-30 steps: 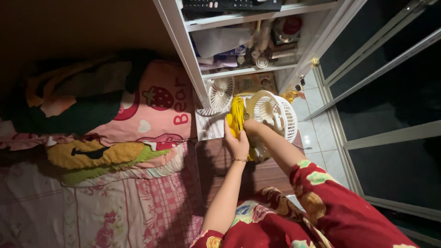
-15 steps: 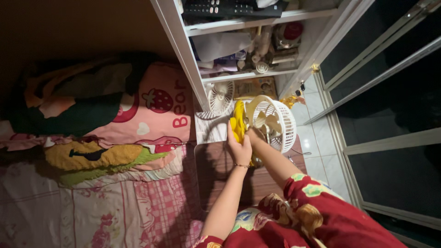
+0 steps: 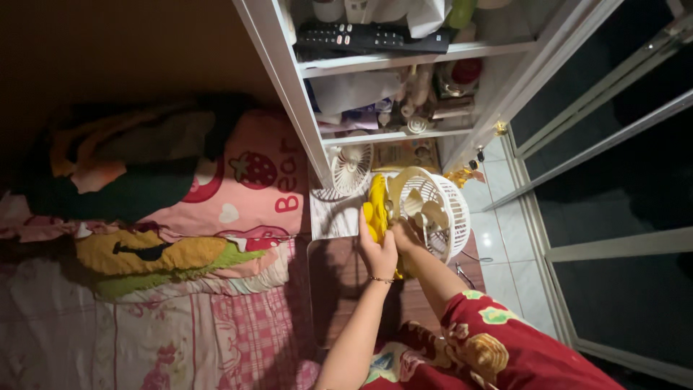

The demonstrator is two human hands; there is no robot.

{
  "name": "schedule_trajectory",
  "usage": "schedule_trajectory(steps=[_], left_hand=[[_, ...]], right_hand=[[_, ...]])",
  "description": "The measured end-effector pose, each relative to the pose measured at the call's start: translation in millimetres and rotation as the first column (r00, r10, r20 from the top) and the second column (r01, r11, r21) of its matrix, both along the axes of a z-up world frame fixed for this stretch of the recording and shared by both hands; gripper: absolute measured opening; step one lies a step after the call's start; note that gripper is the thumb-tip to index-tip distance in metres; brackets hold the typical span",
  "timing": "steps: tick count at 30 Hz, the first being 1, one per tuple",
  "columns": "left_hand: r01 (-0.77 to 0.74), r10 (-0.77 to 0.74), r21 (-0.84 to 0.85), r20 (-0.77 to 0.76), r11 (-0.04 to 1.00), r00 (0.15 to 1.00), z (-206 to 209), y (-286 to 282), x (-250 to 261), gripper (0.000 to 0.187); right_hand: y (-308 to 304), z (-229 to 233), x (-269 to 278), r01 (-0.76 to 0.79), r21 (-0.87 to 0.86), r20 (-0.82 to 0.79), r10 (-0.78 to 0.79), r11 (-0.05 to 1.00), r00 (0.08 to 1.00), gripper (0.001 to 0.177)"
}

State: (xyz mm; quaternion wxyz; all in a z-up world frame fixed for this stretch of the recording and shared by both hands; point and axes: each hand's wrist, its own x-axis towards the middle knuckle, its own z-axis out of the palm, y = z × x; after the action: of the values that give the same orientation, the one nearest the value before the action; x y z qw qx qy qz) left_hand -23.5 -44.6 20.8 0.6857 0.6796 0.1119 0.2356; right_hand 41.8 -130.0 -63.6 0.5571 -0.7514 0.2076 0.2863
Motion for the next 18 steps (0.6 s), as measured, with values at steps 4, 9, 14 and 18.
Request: schedule_trajectory(steps=[4, 9, 14, 18], left_hand=[[-0.027, 0.026, -0.025, -0.038, 0.999, 0.999, -4, -1, -2, 0.074], [-0.042, 0.043, 0.05, -0.016, 0.998, 0.999, -1, 1, -4, 0.073], [-0.022, 0.022, 0.015, -0.011, 1.0, 1.0, 4, 0, -5, 0.073], [-0.039, 0.039, 0.062, 0.003, 0.997, 0.999, 7, -2, -5, 0.071]], right_hand=[[0, 4, -4, -0.039, 0.048, 0.075, 0.035, 0.998, 0.997, 0.032], [-2, 9, 0, -0.234, -0.307, 0.134, 0.285, 0.923, 0.949, 0.031], [-2, -15, 9, -0.203, -0.322, 0.142, 0.259, 0.925, 0.955, 0.036], [2, -51, 28, -0.181, -0.445, 0.148, 0.271, 0.877, 0.951, 0.045]])
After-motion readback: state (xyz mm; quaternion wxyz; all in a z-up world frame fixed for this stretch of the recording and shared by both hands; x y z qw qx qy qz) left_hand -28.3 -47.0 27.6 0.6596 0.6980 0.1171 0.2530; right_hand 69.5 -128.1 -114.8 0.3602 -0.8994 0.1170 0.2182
